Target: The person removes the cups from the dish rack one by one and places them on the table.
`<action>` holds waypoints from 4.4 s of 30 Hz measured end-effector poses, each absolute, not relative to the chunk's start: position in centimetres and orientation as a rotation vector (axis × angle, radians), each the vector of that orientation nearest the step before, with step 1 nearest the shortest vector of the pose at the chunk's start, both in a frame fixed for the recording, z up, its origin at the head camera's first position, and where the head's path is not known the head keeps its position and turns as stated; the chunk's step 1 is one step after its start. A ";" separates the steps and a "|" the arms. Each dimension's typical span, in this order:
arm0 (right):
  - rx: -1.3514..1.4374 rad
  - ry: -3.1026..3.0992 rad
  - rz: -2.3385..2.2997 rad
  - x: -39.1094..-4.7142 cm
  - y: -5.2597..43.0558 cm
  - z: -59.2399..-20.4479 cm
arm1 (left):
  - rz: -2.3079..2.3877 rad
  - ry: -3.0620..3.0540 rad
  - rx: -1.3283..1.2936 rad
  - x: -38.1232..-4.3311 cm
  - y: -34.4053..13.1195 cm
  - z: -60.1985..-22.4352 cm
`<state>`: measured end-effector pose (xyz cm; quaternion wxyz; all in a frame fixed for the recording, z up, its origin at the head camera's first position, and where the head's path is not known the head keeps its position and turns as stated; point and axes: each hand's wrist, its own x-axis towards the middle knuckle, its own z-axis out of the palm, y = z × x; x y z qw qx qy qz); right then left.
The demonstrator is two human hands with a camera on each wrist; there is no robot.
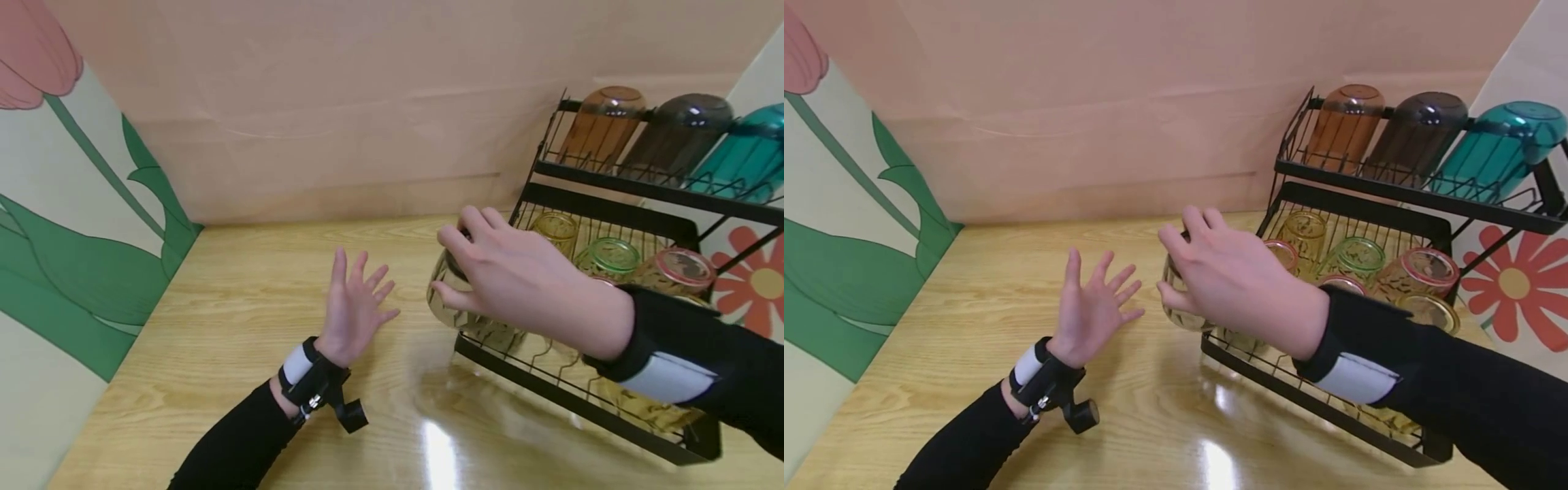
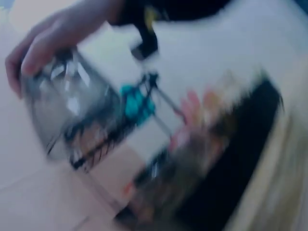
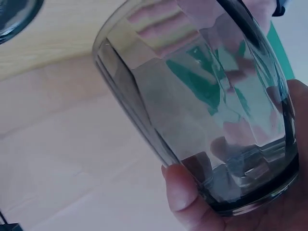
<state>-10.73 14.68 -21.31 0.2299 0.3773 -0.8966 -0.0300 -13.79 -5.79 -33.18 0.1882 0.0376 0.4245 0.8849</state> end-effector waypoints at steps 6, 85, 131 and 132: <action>1.057 -2.487 -0.019 -10.9 13.1 -20.9 | 2.479 0.579 0.112 -12.6 -3.7 -32.8; 1.101 -2.716 -0.188 -13.1 21.9 -27.1 | 0.092 3.250 0.483 -26.2 -26.0 -32.1; 0.927 -2.937 -0.104 -13.7 21.2 -31.8 | 0.269 3.289 0.905 -23.2 -21.1 -33.5; 0.937 -2.911 -0.116 -13.7 21.3 -32.0 | 0.273 3.283 0.929 -23.0 -20.9 -33.5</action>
